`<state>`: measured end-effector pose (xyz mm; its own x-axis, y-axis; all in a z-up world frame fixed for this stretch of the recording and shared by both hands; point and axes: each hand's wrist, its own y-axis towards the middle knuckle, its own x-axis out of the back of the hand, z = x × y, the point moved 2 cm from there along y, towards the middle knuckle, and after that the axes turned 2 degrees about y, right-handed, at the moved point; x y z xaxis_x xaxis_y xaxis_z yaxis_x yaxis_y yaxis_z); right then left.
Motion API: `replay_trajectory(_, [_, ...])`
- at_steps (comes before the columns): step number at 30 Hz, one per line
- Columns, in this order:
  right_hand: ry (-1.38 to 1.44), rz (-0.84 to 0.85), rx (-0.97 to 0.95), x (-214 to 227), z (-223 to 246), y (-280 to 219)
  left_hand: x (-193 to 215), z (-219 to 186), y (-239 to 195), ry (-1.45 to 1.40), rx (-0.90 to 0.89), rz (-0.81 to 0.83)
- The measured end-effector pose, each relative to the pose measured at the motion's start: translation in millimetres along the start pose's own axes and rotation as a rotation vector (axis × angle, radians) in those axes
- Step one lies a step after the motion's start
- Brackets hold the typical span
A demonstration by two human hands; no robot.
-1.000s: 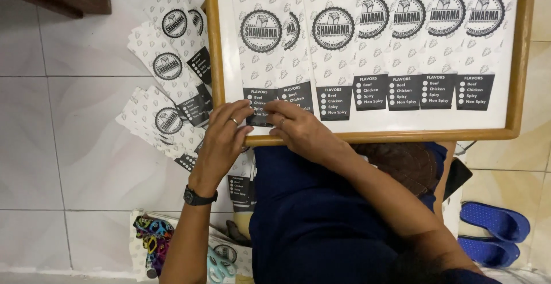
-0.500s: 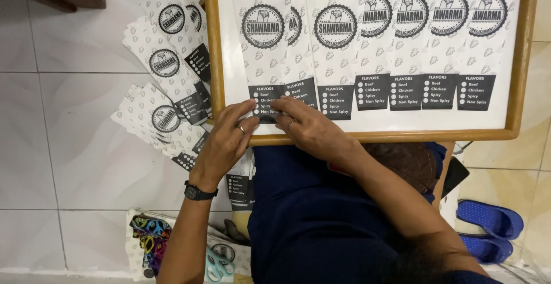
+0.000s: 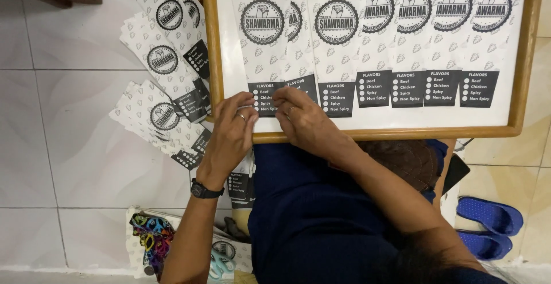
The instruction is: The person applies glue to small black labels and sticks them onto white sheets printed with 'Shawarma' logos. They smooth each label in place, then gather the completed sheets and fold them into a stack.
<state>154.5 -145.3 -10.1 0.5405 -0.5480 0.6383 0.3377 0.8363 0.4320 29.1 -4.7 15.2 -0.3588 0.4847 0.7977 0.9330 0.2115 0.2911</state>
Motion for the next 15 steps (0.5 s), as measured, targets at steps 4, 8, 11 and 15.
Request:
replay_trajectory(4, [0.027, 0.008, -0.074, 4.5, 5.3, 5.6, -4.0, 1.9, 0.4, -0.044, 0.076, -0.046])
replay_trajectory(8, [0.071, 0.026, -0.153, 6.9, 5.9, 9.9, -4.0, 0.6, 2.7, -0.130, 0.160, -0.078])
replay_trajectory(11, [0.054, 0.043, -0.181, 6.0, 4.5, 12.6, -2.8, 1.2, 4.7, -0.207, 0.216, -0.093])
replay_trajectory(15, [0.047, 0.046, -0.202, -2.0, 1.2, 13.1, -7.4, 5.4, 0.7, -0.237, 0.260, -0.085])
